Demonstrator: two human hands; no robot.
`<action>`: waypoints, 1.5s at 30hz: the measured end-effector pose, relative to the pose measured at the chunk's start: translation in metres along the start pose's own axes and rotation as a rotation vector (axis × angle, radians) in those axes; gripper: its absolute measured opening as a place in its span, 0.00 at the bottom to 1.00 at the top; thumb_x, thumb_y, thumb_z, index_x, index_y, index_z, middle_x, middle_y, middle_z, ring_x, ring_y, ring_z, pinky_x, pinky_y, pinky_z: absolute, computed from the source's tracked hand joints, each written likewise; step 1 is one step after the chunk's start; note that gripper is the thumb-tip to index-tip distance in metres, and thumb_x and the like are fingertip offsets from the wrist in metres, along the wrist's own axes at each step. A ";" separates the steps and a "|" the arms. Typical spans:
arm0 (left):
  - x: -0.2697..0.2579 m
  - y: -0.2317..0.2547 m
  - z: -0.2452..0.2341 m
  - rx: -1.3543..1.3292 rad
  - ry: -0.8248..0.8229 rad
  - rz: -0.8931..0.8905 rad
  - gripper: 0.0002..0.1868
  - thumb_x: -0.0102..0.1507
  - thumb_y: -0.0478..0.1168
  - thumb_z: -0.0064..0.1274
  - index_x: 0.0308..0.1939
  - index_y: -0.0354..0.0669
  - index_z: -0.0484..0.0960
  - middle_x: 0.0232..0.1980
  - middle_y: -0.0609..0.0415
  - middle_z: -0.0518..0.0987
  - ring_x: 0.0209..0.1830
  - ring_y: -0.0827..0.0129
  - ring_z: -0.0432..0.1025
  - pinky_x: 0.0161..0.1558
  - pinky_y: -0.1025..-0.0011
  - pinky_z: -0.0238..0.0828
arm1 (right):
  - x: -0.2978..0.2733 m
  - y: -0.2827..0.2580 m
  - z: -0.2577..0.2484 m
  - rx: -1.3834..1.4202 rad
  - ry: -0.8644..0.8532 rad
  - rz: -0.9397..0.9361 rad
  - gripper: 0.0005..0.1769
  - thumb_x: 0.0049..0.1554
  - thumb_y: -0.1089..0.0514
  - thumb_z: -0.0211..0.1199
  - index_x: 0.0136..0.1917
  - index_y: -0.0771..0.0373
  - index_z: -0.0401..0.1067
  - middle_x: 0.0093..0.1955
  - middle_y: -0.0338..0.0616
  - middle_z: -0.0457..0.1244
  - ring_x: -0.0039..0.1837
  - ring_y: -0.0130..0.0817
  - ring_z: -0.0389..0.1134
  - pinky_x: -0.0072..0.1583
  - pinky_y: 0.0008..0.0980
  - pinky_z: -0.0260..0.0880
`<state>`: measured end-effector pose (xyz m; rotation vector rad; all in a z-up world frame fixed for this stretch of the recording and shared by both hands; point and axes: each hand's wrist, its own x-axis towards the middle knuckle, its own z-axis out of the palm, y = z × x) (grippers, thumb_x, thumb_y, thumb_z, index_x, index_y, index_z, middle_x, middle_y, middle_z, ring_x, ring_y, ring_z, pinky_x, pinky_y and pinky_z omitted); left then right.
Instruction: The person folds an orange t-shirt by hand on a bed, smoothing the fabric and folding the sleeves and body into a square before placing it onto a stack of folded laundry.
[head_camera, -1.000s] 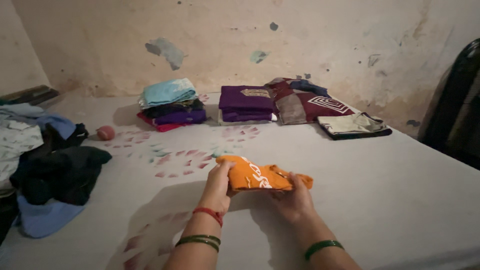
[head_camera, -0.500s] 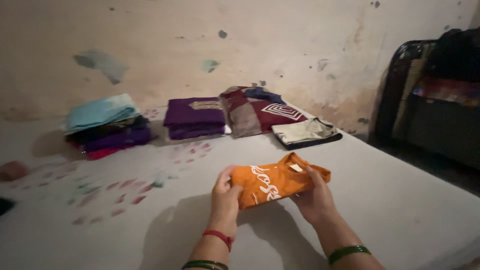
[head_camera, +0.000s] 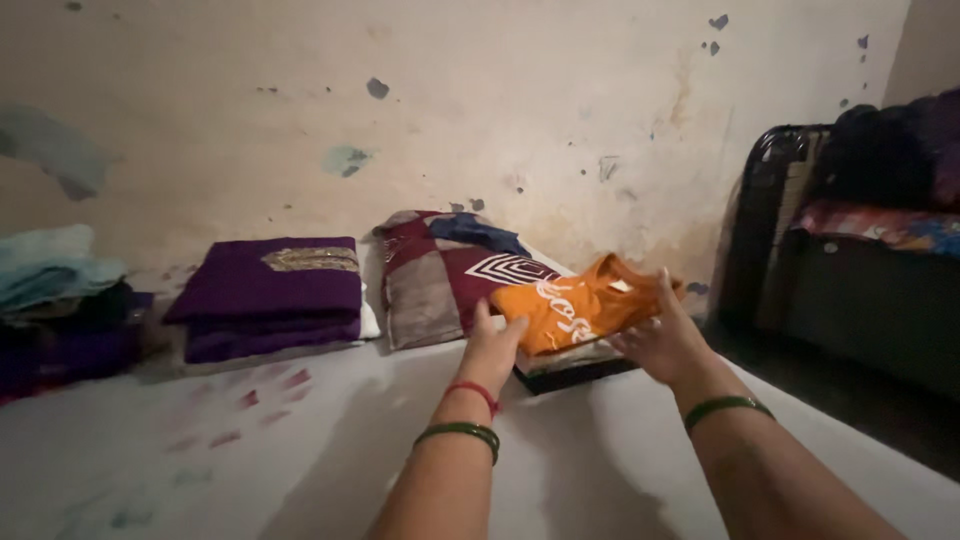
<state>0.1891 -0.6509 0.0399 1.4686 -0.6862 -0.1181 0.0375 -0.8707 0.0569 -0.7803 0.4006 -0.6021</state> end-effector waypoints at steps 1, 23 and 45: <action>0.001 -0.023 0.003 0.000 -0.002 -0.001 0.45 0.61 0.46 0.56 0.77 0.39 0.53 0.71 0.36 0.69 0.72 0.53 0.66 0.69 0.65 0.61 | 0.012 0.009 -0.017 0.001 0.002 0.000 0.49 0.66 0.24 0.47 0.76 0.71 0.52 0.75 0.61 0.54 0.72 0.56 0.59 0.70 0.49 0.62; -0.297 0.043 -0.079 0.905 -0.204 0.231 0.45 0.62 0.48 0.58 0.76 0.36 0.51 0.66 0.37 0.71 0.68 0.48 0.65 0.69 0.54 0.55 | -0.270 0.152 0.043 -1.999 -0.219 -0.373 0.24 0.56 0.38 0.58 0.65 0.38 0.69 0.69 0.33 0.60 0.76 0.41 0.55 0.71 0.59 0.55; -0.493 0.104 -0.352 0.996 -0.048 0.211 0.26 0.63 0.55 0.53 0.57 0.41 0.78 0.66 0.47 0.76 0.71 0.54 0.66 0.67 0.55 0.59 | -0.439 0.308 0.171 -2.070 -0.370 -0.230 0.28 0.60 0.36 0.54 0.73 0.32 0.63 0.79 0.31 0.54 0.80 0.44 0.52 0.77 0.56 0.52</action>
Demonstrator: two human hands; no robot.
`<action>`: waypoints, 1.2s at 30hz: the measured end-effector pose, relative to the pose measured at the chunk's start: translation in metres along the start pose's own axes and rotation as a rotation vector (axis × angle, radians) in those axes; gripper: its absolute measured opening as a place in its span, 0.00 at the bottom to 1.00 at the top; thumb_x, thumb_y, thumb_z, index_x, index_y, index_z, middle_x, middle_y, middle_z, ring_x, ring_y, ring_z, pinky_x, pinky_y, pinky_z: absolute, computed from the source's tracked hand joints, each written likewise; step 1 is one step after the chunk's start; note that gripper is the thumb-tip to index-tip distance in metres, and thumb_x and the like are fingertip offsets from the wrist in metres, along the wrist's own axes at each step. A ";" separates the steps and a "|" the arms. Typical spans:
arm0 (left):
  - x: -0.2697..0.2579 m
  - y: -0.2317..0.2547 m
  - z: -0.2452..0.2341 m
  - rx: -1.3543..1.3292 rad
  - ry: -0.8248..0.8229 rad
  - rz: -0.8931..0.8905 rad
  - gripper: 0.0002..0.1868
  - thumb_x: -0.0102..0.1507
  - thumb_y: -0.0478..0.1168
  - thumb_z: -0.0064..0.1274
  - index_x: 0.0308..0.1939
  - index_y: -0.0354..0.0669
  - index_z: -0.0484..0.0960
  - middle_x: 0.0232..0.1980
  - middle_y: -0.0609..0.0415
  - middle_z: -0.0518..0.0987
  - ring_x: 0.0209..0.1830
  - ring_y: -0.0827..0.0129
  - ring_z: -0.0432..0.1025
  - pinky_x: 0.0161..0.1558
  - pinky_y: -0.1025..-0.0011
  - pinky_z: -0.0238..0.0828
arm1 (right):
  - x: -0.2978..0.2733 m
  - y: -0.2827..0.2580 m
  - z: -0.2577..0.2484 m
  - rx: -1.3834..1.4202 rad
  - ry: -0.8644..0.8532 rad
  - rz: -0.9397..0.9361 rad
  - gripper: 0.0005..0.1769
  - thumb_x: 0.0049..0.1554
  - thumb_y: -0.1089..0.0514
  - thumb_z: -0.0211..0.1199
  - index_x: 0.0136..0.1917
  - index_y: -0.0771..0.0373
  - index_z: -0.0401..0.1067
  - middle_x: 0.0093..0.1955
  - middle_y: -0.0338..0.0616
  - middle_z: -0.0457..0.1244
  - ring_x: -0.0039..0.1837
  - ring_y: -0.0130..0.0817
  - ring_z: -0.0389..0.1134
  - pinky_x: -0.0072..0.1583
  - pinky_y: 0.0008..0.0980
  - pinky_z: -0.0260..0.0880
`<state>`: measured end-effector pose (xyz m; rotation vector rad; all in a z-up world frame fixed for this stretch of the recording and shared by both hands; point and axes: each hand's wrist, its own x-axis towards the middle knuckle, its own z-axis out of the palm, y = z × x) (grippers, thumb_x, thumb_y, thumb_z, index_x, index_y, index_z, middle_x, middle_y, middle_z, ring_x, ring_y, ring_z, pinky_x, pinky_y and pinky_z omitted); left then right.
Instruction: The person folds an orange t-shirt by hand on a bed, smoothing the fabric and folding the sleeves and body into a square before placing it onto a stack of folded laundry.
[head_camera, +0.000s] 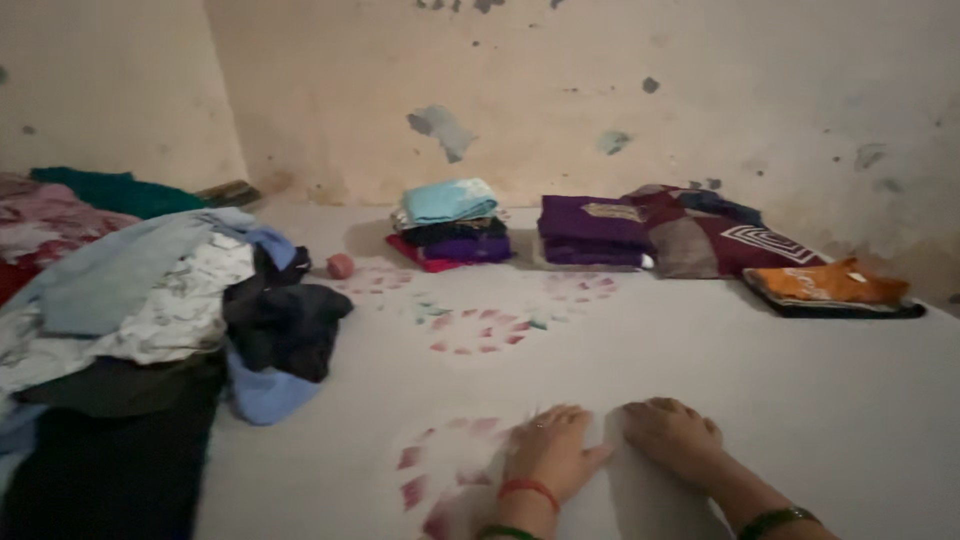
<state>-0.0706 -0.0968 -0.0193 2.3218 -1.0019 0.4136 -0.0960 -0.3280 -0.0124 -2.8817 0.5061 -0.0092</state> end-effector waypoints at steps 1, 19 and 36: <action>-0.008 -0.016 -0.017 0.007 0.006 -0.008 0.26 0.63 0.55 0.53 0.57 0.41 0.78 0.66 0.47 0.76 0.71 0.54 0.66 0.67 0.55 0.59 | -0.002 -0.021 0.004 -0.038 0.062 -0.089 0.29 0.59 0.36 0.54 0.73 0.33 0.63 0.78 0.31 0.54 0.80 0.43 0.53 0.77 0.54 0.53; -0.059 -0.209 -0.156 0.277 0.266 -0.808 0.33 0.59 0.54 0.54 0.63 0.35 0.74 0.83 0.38 0.46 0.79 0.50 0.49 0.69 0.54 0.55 | 0.001 -0.287 0.049 -0.046 0.161 -0.624 0.30 0.61 0.38 0.50 0.74 0.44 0.61 0.77 0.40 0.52 0.78 0.44 0.51 0.74 0.54 0.48; -0.046 -0.156 -0.137 0.138 0.534 -0.013 0.22 0.67 0.46 0.51 0.61 0.37 0.78 0.65 0.46 0.76 0.68 0.49 0.67 0.67 0.53 0.62 | 0.047 -0.265 0.081 0.253 0.156 -0.490 0.46 0.53 0.38 0.64 0.77 0.58 0.57 0.68 0.49 0.64 0.70 0.43 0.65 0.71 0.37 0.65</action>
